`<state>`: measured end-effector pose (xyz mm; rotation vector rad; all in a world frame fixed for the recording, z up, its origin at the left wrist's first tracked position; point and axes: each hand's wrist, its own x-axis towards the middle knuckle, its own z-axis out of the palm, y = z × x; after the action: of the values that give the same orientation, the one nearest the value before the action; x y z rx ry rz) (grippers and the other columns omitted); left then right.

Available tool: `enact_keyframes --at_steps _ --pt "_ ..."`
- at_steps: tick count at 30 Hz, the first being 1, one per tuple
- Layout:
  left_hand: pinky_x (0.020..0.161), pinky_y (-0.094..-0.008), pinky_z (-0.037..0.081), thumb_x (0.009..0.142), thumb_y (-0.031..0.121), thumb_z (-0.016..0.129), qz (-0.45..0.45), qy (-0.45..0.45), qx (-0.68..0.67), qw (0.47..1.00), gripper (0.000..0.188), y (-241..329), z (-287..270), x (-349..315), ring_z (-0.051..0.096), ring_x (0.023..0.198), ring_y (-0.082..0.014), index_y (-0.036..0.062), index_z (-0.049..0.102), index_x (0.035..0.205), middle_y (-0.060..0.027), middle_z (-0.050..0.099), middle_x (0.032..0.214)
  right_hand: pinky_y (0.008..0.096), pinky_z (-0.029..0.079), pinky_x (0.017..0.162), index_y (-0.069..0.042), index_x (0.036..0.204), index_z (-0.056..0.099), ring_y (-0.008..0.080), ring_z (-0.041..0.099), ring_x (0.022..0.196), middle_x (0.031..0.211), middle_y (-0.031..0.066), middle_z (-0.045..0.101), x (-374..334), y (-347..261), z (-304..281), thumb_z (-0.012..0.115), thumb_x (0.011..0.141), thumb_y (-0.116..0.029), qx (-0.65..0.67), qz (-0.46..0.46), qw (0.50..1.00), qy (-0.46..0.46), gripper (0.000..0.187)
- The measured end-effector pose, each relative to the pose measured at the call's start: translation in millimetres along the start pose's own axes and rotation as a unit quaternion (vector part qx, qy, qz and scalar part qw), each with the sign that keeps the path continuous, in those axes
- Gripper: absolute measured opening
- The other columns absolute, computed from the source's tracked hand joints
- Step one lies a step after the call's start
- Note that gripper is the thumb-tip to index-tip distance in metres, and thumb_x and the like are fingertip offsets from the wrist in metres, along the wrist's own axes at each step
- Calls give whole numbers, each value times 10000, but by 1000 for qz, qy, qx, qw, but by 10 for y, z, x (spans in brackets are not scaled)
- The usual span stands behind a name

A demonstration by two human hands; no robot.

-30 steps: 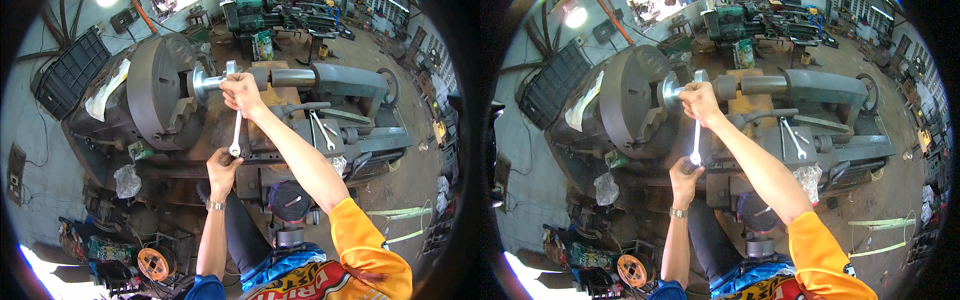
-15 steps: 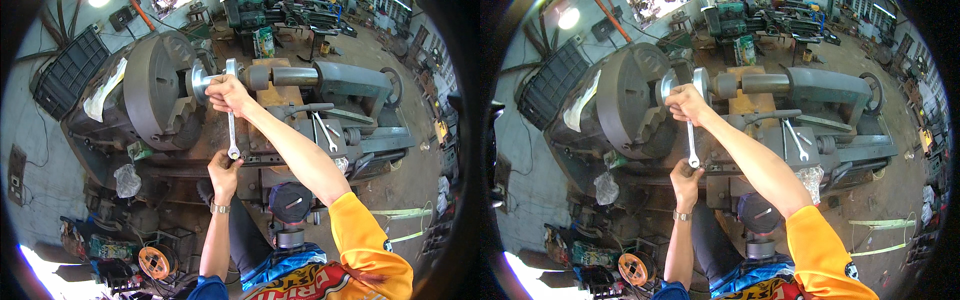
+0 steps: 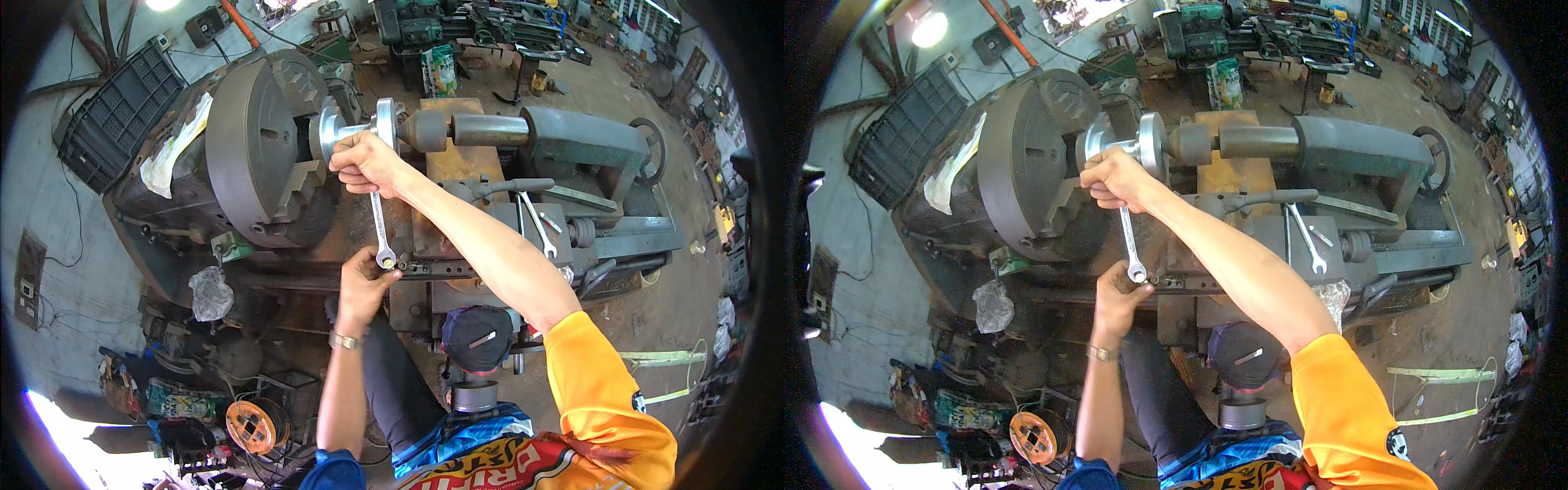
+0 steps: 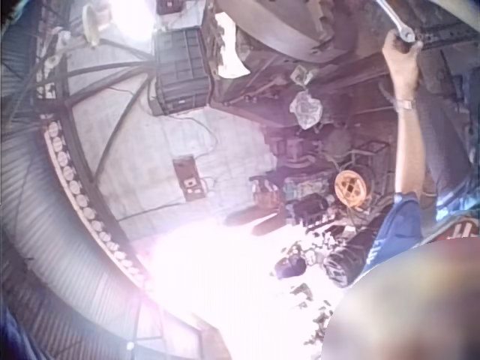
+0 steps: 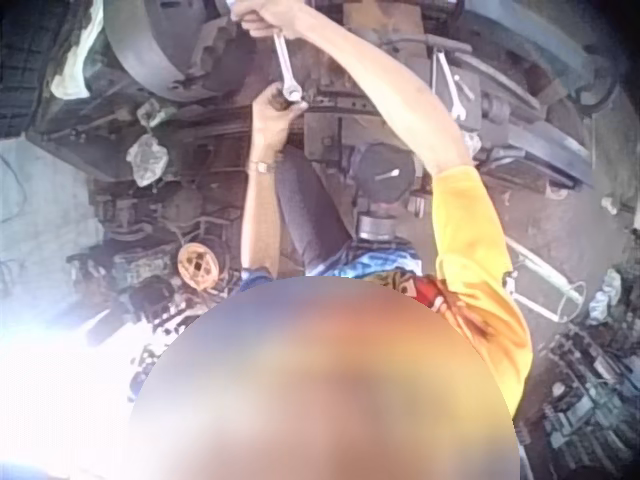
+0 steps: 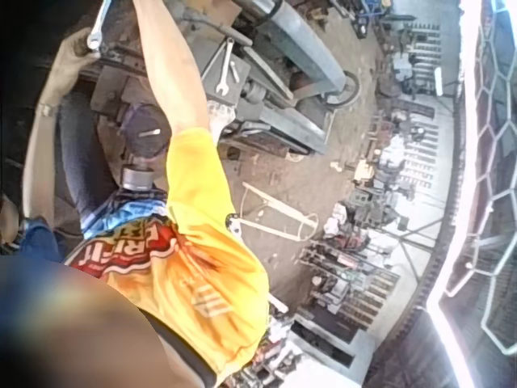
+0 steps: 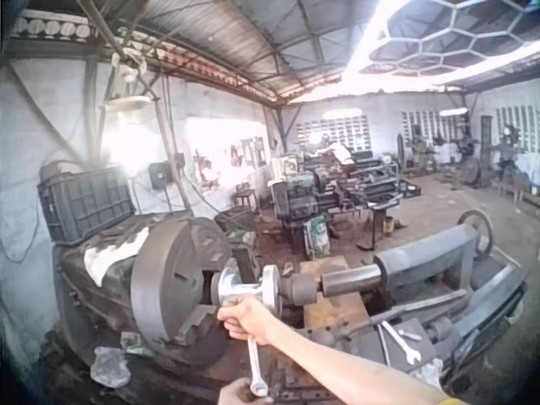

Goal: The person operates a metal lathe, using a wrench to tighten and loosen bolts on the chuck and tool post. They adjust the tool post handle and rotate the chuck by hand to position the workpiece.

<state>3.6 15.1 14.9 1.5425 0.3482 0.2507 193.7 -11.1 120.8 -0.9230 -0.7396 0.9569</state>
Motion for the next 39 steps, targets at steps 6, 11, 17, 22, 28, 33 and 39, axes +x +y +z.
enact_keyframes --at_steps 6,11,17,22,28,33,39 --pt "816 -359 502 933 390 679 74 -189 -292 935 565 421 -270 742 596 916 -238 -1 486 1292 -151 600 1079 297 260 361 -58 559 480 83 372 376 500 -16 443 34 22 7 626 870 -75 -125 -21 990 68 344" --pt "459 -221 230 999 379 600 -24 -205 -387 899 291 521 -48 843 290 539 -68 116 484 955 39 356 690 388 349 500 22 618 493 153 348 508 513 113 375 123 8 -12 680 854 -192 -399 -98 907 92 369" --pt "455 -233 195 1011 372 585 7 -93 -354 931 290 594 119 735 238 518 -46 121 477 915 73 282 647 376 294 486 -8 560 364 126 290 525 516 54 276 140 -29 -52 688 810 -149 -401 -84 909 80 433" --pt "456 -235 192 1010 374 588 35 -30 -378 925 294 592 127 680 233 513 -50 120 474 913 74 272 642 348 262 455 -60 542 299 90 278 508 515 -20 282 260 82 0 684 789 -90 -326 -75 942 11 458" --pt "447 -242 193 1012 302 593 63 31 -435 898 251 544 117 608 224 497 -52 136 479 862 74 280 629 301 254 400 -97 534 280 51 333 466 507 -50 302 351 111 234 695 776 -55 -309 -38 950 -21 482" --pt "460 -236 206 1020 284 557 86 108 -463 876 242 489 98 499 236 516 -58 131 498 841 67 282 645 279 192 405 -128 563 214 33 232 478 546 -76 206 459 312 368 635 752 -8 -233 -38 965 -118 477" --pt "449 -239 199 957 178 580 91 228 -517 820 195 448 117 396 263 487 -61 142 502 782 72 284 612 323 348 435 -44 562 491 80 380 484 491 21 365 547 384 503 719 736 -108 -376 -64 911 -157 294"
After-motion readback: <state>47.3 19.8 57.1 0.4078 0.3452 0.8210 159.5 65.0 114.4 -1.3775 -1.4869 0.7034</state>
